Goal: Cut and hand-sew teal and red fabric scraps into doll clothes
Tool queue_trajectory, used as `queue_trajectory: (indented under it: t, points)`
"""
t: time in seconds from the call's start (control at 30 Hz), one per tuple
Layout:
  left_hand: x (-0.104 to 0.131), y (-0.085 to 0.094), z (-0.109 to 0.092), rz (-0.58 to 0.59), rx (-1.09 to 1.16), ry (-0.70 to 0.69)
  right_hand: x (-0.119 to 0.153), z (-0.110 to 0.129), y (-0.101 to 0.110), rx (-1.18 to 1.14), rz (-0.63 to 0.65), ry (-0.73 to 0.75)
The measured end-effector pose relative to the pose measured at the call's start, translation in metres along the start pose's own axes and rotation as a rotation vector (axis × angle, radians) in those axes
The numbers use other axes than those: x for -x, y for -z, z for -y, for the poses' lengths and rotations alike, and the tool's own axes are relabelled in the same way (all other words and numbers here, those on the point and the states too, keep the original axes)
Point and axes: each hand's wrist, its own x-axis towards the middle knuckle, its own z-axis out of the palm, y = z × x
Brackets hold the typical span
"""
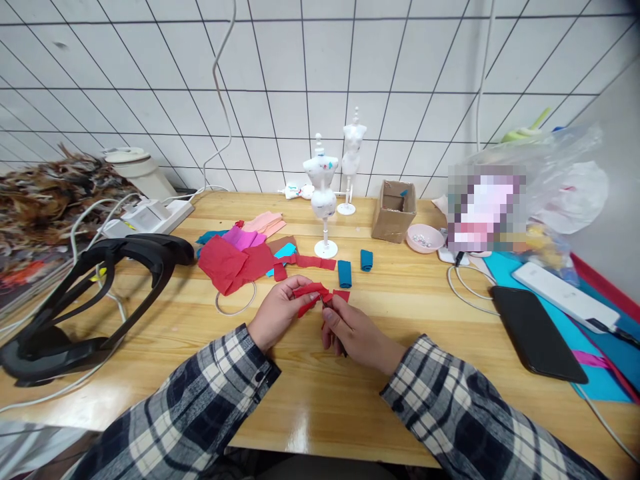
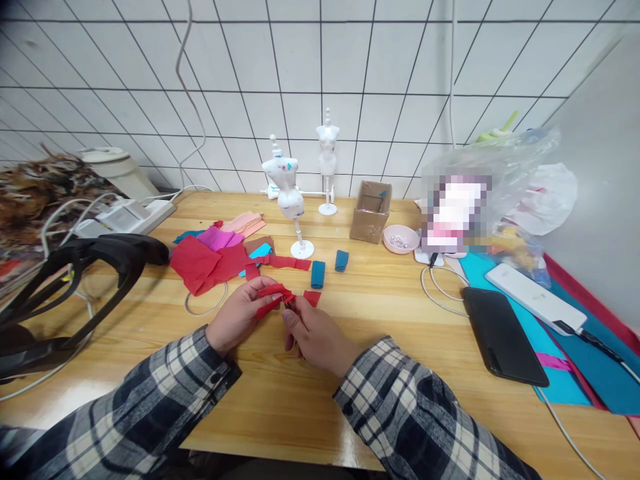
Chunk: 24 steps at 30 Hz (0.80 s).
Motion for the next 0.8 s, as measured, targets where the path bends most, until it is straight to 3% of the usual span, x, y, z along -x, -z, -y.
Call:
queue_trajectory:
  t: [0.13, 0.4, 0.6, 0.8]
  points:
    - [0.0, 0.0002, 0.0005, -0.023, 0.083, -0.017, 0.0006, 0.001, -0.0001, -0.019, 0.008, -0.003]
    - [0.0009, 0.0001, 0.0019, 0.052, 0.046, 0.02, -0.0001, -0.0013, -0.0008, -0.045, -0.004, -0.007]
    - [0.0005, 0.0008, 0.0001, 0.005, 0.063, -0.025, -0.0002, -0.0008, -0.0005, -0.03, -0.006, 0.0]
    - [0.0022, -0.0003, 0.0012, 0.105, 0.014, 0.042, 0.0005, 0.0019, 0.0002, -0.029, -0.018, 0.005]
